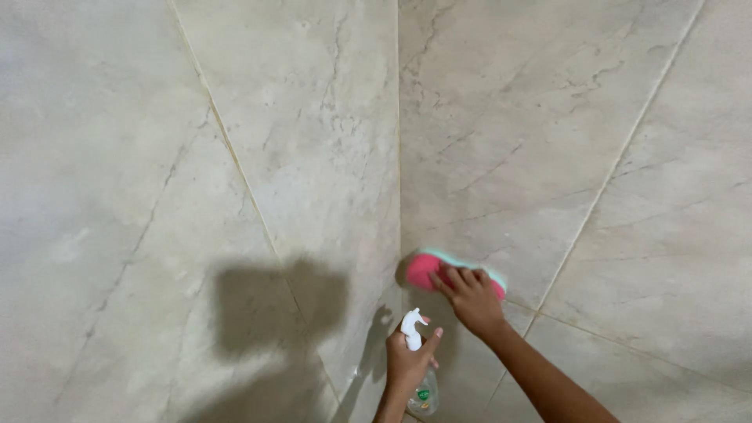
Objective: The person sprays a cleaning solution onto the tiled wall and scrubs the surface with a pink sponge. They repeatedly apply the spray and wipe the tiles in a circular motion to clean the grout lines and tile faces.
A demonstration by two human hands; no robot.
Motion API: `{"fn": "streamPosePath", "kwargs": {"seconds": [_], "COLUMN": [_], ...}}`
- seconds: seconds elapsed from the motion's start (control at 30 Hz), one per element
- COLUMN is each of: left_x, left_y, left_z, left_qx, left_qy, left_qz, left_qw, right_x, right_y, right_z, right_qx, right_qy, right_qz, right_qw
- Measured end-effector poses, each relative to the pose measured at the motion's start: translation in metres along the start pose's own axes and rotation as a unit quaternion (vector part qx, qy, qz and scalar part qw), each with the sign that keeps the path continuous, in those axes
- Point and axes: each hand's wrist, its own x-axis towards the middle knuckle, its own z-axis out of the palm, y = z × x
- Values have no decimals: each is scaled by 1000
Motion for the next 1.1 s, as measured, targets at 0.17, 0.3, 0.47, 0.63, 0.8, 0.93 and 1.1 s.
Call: {"fn": "streamPosePath", "kwargs": {"seconds": [0.17,0.3,0.47,0.63,0.8,0.93,1.1], "left_x": [-1,-1,3,12,18,29,28], "left_y": [1,-1,5,19,17,-4,-3], "left_z": [-14,-19,-15,-10,-13,-18,-23], "left_qx": [20,4,-30,-37,-35,-6,20], "left_qy": [-15,-17,-18,-7,18,22,33], "left_qz": [-3,-30,-26,-37,-30,-23,-27], "left_qw": [1000,999,999,999,999,999,999], "right_x": [-38,-22,48,108,133,131,118], "right_y": [-24,-19,20,64,75,68,50], "right_z": [28,13,-59,-120,-140,-119,-99], "right_qx": [33,45,5,-37,33,10,-34], "right_qy": [-99,-34,77,186,242,235,213], "right_qz": [1,46,114,145,196,172,135], "right_qw": [995,997,990,971,950,957,967]}}
